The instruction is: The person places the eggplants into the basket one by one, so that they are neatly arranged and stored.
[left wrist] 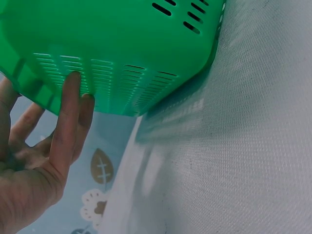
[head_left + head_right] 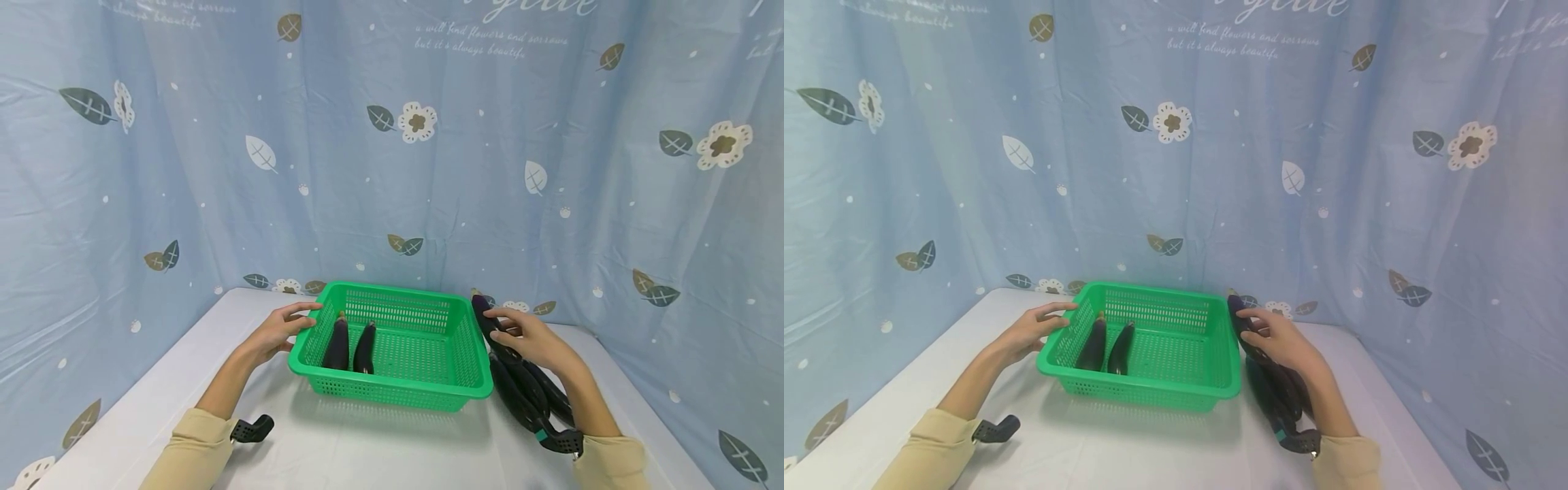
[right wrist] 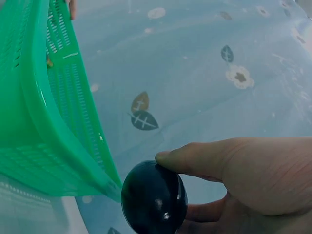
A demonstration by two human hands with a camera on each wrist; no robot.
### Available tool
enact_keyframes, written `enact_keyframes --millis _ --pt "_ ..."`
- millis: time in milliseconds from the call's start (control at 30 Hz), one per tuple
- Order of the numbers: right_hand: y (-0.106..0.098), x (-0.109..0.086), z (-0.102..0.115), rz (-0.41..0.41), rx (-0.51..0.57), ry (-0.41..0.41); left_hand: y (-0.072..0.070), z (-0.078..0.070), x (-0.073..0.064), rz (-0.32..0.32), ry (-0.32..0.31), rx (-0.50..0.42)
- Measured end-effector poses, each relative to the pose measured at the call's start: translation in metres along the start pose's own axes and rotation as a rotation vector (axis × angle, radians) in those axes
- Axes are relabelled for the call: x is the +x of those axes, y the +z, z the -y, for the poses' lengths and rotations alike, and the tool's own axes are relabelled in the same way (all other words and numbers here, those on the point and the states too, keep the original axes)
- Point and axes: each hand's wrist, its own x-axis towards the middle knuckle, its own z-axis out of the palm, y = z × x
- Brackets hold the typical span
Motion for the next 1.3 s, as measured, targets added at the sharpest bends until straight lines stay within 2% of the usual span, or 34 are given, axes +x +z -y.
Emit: enact_keyframes --millis 367,533,800,1300 --pt "0.007 0.010 0.007 0.006 0.003 -0.030 0.000 -0.001 0.000 0.004 -0.001 -0.011" --pt "0.010 0.014 0.008 0.025 0.017 -0.021 0.000 -0.001 0.000 0.003 -0.006 -0.017" --pt "0.015 0.022 0.011 0.056 0.000 -0.056 0.000 -0.002 -0.001 0.005 -0.004 -0.019" --pt "0.025 0.031 0.021 0.087 0.017 -0.050 0.001 -0.003 -0.001 -0.002 -0.021 -0.011"
